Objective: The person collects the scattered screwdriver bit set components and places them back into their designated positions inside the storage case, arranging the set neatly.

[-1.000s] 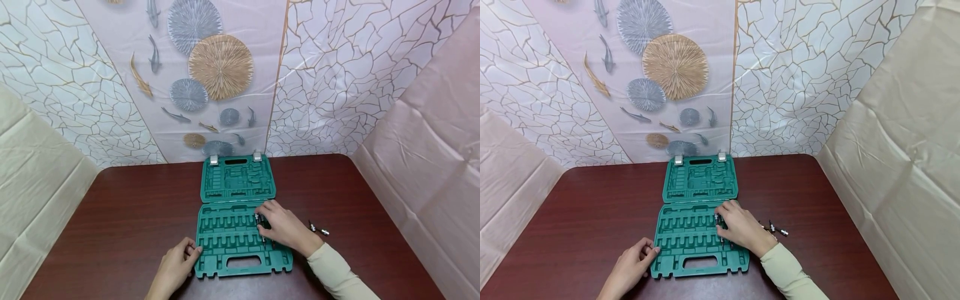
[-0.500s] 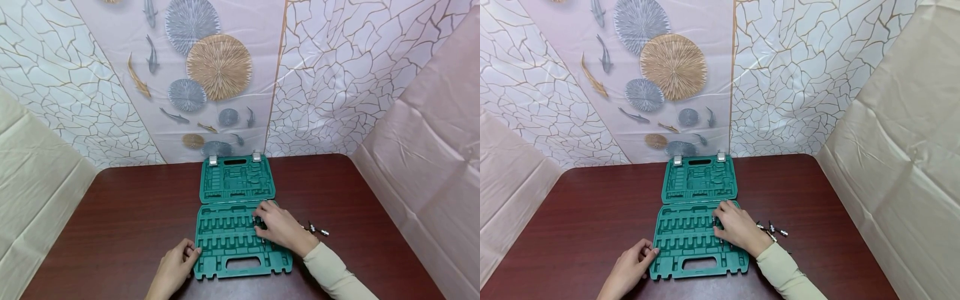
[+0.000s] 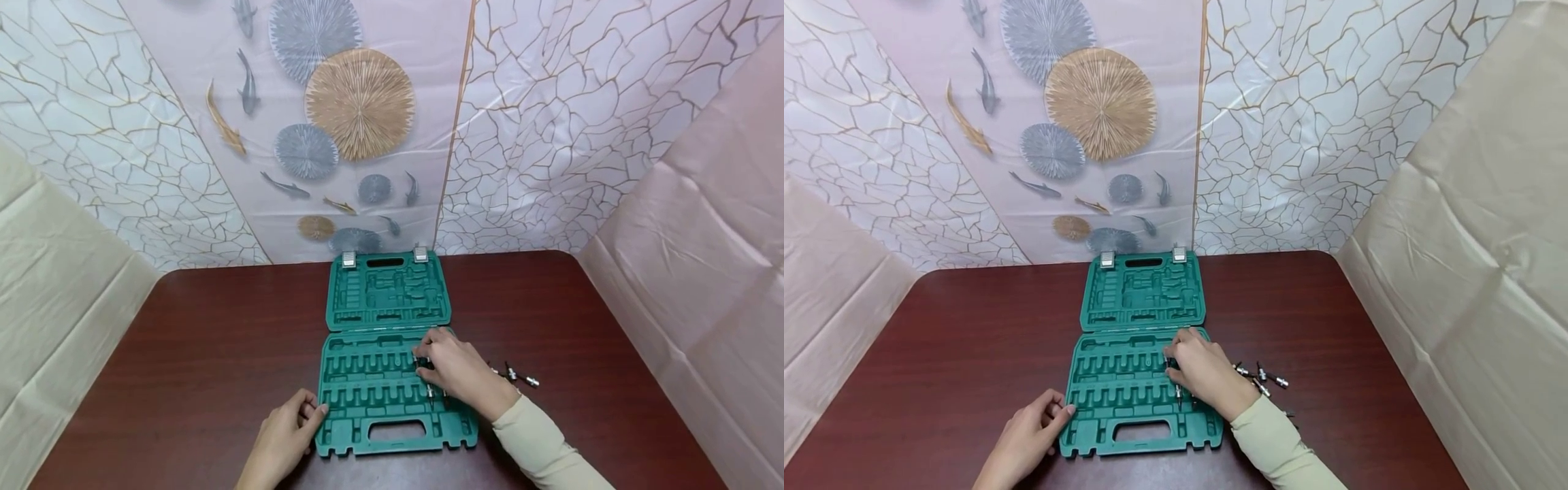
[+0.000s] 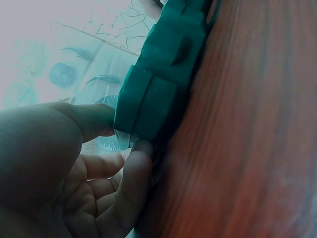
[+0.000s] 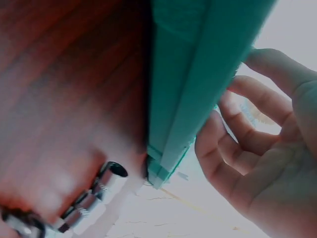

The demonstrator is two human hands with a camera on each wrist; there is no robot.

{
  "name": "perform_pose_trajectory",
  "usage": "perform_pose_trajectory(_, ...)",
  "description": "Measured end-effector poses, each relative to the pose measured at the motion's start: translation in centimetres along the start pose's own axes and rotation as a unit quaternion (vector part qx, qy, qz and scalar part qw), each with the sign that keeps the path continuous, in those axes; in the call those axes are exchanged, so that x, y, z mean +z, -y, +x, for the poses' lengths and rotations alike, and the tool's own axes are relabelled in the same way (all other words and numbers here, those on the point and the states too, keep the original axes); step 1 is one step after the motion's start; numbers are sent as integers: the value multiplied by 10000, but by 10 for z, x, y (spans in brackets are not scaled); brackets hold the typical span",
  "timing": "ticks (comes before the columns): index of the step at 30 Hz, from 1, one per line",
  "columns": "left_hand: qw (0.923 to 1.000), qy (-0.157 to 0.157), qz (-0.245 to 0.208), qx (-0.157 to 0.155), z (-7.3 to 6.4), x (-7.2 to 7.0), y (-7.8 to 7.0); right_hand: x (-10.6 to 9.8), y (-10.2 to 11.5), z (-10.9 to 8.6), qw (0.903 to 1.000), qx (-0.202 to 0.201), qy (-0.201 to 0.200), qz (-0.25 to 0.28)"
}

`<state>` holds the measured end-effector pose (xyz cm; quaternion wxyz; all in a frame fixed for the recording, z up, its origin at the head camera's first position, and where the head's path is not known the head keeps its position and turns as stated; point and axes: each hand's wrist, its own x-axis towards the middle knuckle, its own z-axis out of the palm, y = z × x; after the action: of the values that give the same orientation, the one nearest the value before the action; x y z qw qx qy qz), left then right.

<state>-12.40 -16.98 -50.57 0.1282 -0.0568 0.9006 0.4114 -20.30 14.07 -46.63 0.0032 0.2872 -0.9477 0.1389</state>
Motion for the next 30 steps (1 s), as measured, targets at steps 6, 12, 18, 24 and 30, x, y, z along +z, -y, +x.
perform_pose_trajectory(6,10000,-36,21,22,-2,-1,-2,-3,11,0,9996,252,72,-89)
perform_pose_trajectory(12,10000,10,10,5,0,-1,-2,-1,15,0,9988,194,61,-436)
perform_pose_trajectory(18,10000,16,-25,4,-1,0,-2,0,13,2,9988,391,127,-255)
perform_pose_trajectory(24,10000,44,-25,36,-2,2,-1,-5,4,-2,9972,642,179,327)
perform_pose_trajectory(30,9999,-16,-5,103,-2,-1,-2,-28,-17,-16,9934,701,-61,908)
